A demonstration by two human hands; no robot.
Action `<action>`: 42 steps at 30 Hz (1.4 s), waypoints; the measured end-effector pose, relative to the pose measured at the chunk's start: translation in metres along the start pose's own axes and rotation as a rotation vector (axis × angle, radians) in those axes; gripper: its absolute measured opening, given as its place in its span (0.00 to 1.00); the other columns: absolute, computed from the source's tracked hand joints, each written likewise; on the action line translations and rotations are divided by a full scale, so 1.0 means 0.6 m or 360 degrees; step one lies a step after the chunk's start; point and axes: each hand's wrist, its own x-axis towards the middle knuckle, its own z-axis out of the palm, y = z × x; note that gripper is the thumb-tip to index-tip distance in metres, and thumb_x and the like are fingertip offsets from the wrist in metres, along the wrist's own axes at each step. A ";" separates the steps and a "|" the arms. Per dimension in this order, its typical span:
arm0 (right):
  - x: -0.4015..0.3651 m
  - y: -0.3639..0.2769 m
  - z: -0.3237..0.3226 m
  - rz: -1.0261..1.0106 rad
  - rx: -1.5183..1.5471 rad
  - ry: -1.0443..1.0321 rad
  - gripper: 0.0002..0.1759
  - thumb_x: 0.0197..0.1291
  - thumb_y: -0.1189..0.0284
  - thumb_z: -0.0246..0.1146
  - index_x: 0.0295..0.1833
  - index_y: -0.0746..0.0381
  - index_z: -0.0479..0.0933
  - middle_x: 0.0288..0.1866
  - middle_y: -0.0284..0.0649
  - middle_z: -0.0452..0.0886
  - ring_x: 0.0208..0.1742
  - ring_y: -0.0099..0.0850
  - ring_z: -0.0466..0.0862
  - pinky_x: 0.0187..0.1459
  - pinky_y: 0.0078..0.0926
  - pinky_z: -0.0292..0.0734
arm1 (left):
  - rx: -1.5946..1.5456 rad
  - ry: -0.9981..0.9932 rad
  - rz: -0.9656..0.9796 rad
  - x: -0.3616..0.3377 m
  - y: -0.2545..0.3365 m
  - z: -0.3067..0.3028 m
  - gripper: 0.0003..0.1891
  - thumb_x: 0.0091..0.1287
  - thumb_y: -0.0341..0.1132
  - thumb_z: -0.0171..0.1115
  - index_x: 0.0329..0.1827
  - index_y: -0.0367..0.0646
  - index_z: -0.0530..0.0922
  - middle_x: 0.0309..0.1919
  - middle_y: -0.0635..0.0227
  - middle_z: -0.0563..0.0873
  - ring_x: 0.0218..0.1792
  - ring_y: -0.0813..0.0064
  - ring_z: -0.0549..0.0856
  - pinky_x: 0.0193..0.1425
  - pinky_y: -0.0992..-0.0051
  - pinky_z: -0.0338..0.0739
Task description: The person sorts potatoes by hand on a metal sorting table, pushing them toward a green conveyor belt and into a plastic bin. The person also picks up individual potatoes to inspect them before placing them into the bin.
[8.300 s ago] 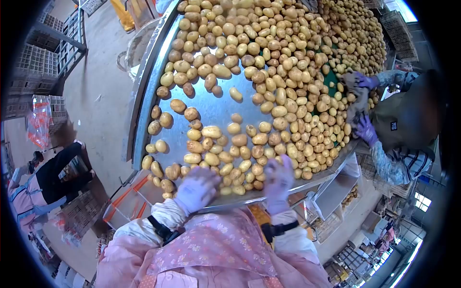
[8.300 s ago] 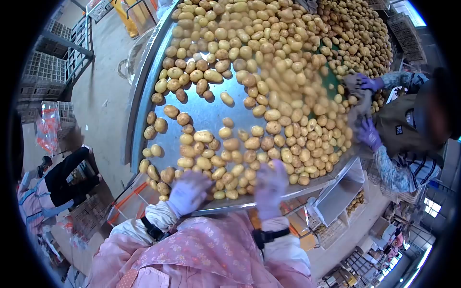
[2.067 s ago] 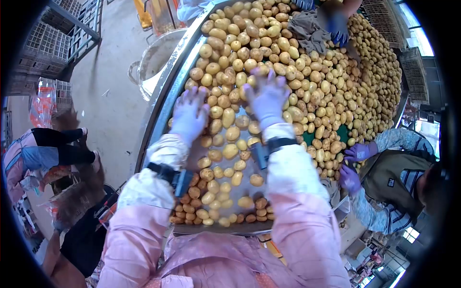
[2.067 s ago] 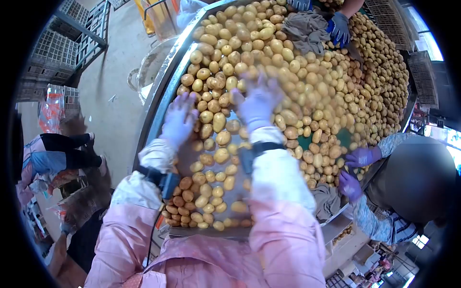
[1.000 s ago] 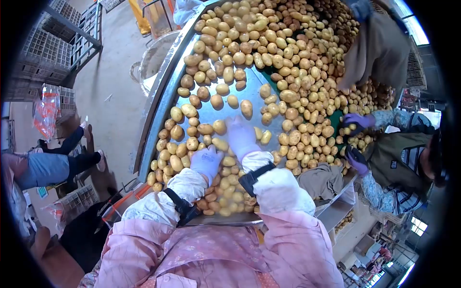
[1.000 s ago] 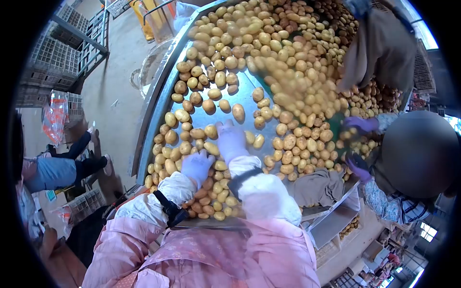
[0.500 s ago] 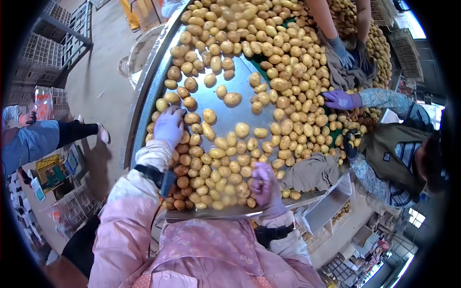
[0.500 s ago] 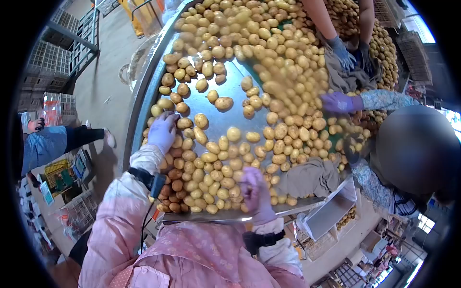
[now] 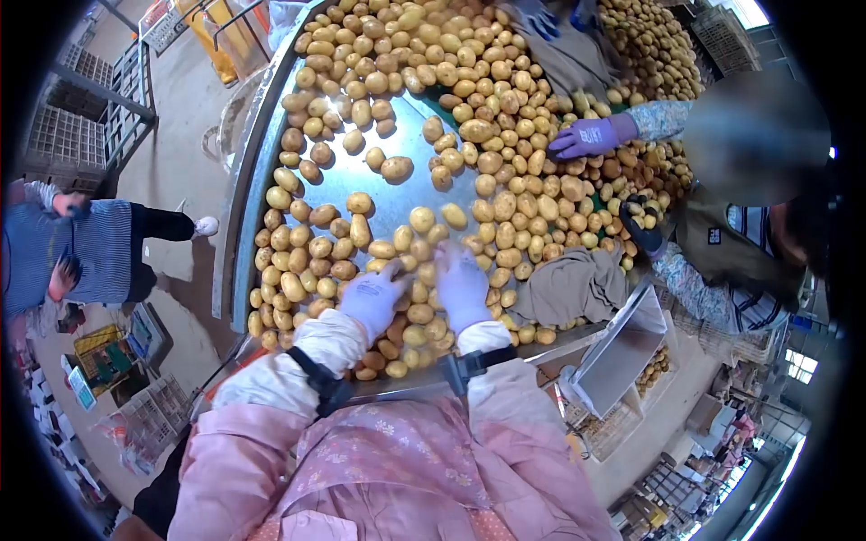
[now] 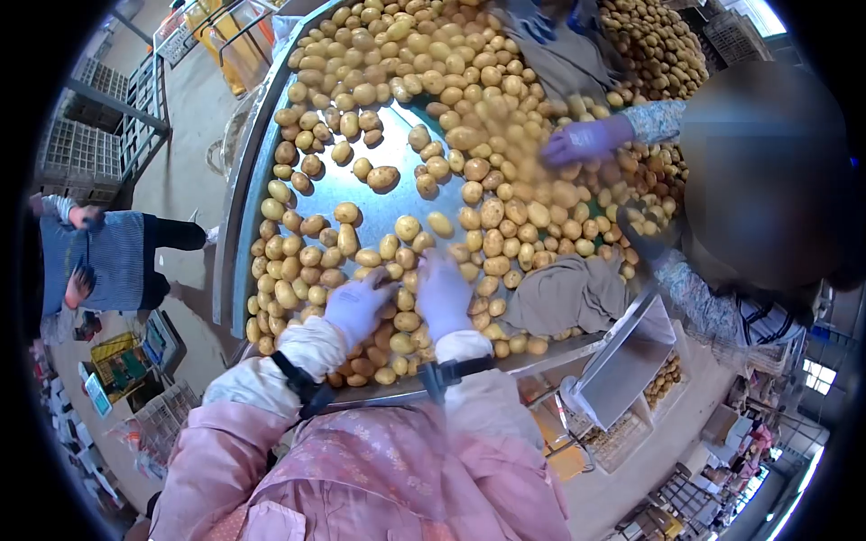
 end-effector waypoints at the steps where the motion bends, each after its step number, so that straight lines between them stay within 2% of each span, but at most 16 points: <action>1: 0.001 0.004 -0.004 0.0055 0.0356 0.0016 0.16 0.76 0.66 0.64 0.64 0.60 0.83 0.44 0.43 0.88 0.44 0.32 0.90 0.45 0.33 0.84 | 0.0248 0.0034 -0.0001 0.001 0.005 0.000 0.28 0.63 0.33 0.68 0.69 0.58 0.81 0.56 0.62 0.84 0.53 0.56 0.89 0.51 0.57 0.85; 5: -0.071 0.048 -0.076 0.0831 0.1548 -0.0216 0.14 0.77 0.63 0.65 0.59 0.59 0.82 0.36 0.33 0.83 0.34 0.28 0.82 0.35 0.29 0.78 | 0.0461 -0.0494 -0.0043 0.036 0.014 -0.032 0.26 0.66 0.37 0.69 0.69 0.57 0.81 0.59 0.60 0.85 0.54 0.54 0.89 0.52 0.56 0.85; 10: -0.227 -0.006 -0.185 0.1457 0.2336 -0.0279 0.19 0.80 0.58 0.60 0.63 0.59 0.78 0.51 0.36 0.82 0.45 0.25 0.81 0.41 0.27 0.77 | -0.0700 0.0431 0.0021 -0.025 0.048 -0.012 0.22 0.75 0.40 0.62 0.69 0.42 0.78 0.48 0.50 0.88 0.50 0.49 0.89 0.51 0.55 0.84; 13: -0.311 -0.026 -0.187 0.0462 0.1350 0.0141 0.26 0.83 0.52 0.52 0.68 0.61 0.75 0.60 0.39 0.81 0.58 0.30 0.81 0.55 0.33 0.80 | -0.0980 0.0284 0.0362 -0.079 0.197 0.093 0.17 0.71 0.34 0.64 0.60 0.39 0.82 0.47 0.47 0.87 0.51 0.49 0.87 0.55 0.55 0.83; 15: -0.326 -0.004 -0.196 0.1383 0.3058 -0.0009 0.19 0.79 0.55 0.57 0.60 0.58 0.77 0.54 0.35 0.82 0.55 0.29 0.83 0.56 0.27 0.79 | -0.1031 0.0136 0.0527 -0.113 0.296 0.149 0.19 0.68 0.32 0.66 0.61 0.37 0.80 0.54 0.44 0.83 0.60 0.44 0.83 0.66 0.53 0.78; 18: -0.452 0.115 -0.268 0.1705 0.2597 0.0348 0.25 0.81 0.46 0.52 0.61 0.55 0.79 0.46 0.30 0.83 0.46 0.23 0.84 0.47 0.25 0.82 | -0.1196 -0.0657 0.0871 -0.109 0.397 0.255 0.33 0.79 0.46 0.58 0.81 0.38 0.67 0.79 0.44 0.70 0.82 0.37 0.63 0.87 0.50 0.58; 19: -0.489 0.142 -0.315 0.2066 0.2343 0.0386 0.28 0.80 0.43 0.51 0.63 0.53 0.80 0.46 0.30 0.85 0.49 0.25 0.85 0.49 0.30 0.82 | -0.1044 -0.0487 0.0983 -0.113 0.415 0.257 0.31 0.78 0.45 0.59 0.79 0.38 0.69 0.78 0.44 0.71 0.80 0.39 0.66 0.84 0.49 0.61; 22: -0.660 0.288 -0.366 0.1940 0.0623 0.0421 0.27 0.78 0.47 0.56 0.66 0.55 0.80 0.50 0.33 0.84 0.39 0.24 0.75 0.41 0.31 0.74 | -0.0550 0.0117 0.1378 -0.040 0.415 0.172 0.26 0.70 0.39 0.64 0.69 0.37 0.78 0.66 0.46 0.81 0.68 0.45 0.80 0.69 0.51 0.76; 23: -0.731 0.379 -0.353 0.1769 0.0070 0.0538 0.24 0.77 0.51 0.59 0.67 0.56 0.79 0.51 0.34 0.84 0.37 0.22 0.72 0.39 0.29 0.71 | -0.0608 0.0138 0.1086 0.006 0.398 0.129 0.22 0.67 0.37 0.66 0.62 0.37 0.80 0.59 0.48 0.84 0.61 0.47 0.83 0.63 0.52 0.78; 25: -0.686 0.332 -0.385 0.1796 0.0650 0.0742 0.22 0.76 0.58 0.61 0.67 0.58 0.78 0.55 0.40 0.84 0.42 0.28 0.78 0.43 0.32 0.76 | -0.0316 0.0076 0.0532 0.099 0.331 0.064 0.15 0.65 0.39 0.68 0.52 0.42 0.83 0.49 0.57 0.87 0.49 0.53 0.87 0.49 0.55 0.82; 27: -0.616 0.278 -0.399 0.1855 0.0799 0.0544 0.19 0.74 0.71 0.58 0.66 0.62 0.77 0.64 0.51 0.83 0.59 0.44 0.84 0.56 0.39 0.81 | -0.0149 0.0340 0.0255 0.167 0.243 0.049 0.18 0.66 0.40 0.69 0.58 0.49 0.83 0.54 0.59 0.86 0.54 0.53 0.86 0.56 0.55 0.82; 30: -0.505 0.215 -0.422 0.0236 -0.0624 0.0147 0.22 0.69 0.79 0.55 0.67 0.63 0.75 0.63 0.50 0.82 0.60 0.52 0.84 0.59 0.46 0.81 | 0.0083 0.0093 0.0223 0.227 0.172 0.069 0.17 0.71 0.38 0.63 0.62 0.51 0.83 0.59 0.59 0.84 0.61 0.52 0.85 0.61 0.53 0.81; 32: -0.543 0.319 -0.484 0.0636 -0.0572 -0.0006 0.24 0.68 0.81 0.55 0.69 0.65 0.75 0.69 0.54 0.79 0.70 0.55 0.78 0.70 0.51 0.75 | 0.0045 -0.0096 0.0125 0.222 0.173 0.055 0.17 0.71 0.38 0.63 0.61 0.53 0.84 0.59 0.58 0.84 0.61 0.52 0.86 0.61 0.53 0.82; 37: -0.546 0.407 -0.559 0.1216 -0.1445 0.0839 0.27 0.72 0.77 0.58 0.75 0.66 0.73 0.72 0.51 0.79 0.71 0.48 0.80 0.71 0.43 0.75 | -0.0358 0.0121 0.0184 0.191 0.135 0.068 0.14 0.69 0.33 0.64 0.57 0.48 0.84 0.56 0.51 0.84 0.55 0.47 0.88 0.57 0.54 0.84; 40: -0.392 0.275 -0.429 0.1248 0.0808 0.0609 0.22 0.79 0.67 0.56 0.74 0.59 0.73 0.62 0.40 0.82 0.63 0.36 0.82 0.62 0.34 0.77 | -0.1092 0.0740 -0.0112 0.141 0.137 0.070 0.13 0.69 0.35 0.67 0.54 0.44 0.84 0.53 0.50 0.85 0.53 0.47 0.87 0.58 0.54 0.83; 42: -0.299 0.109 -0.323 0.1230 0.1828 0.0329 0.18 0.83 0.60 0.54 0.71 0.53 0.76 0.54 0.29 0.82 0.56 0.27 0.84 0.54 0.25 0.79 | -0.1067 0.0478 0.0151 0.066 0.181 0.078 0.13 0.69 0.35 0.67 0.54 0.40 0.84 0.51 0.51 0.87 0.51 0.46 0.88 0.58 0.53 0.83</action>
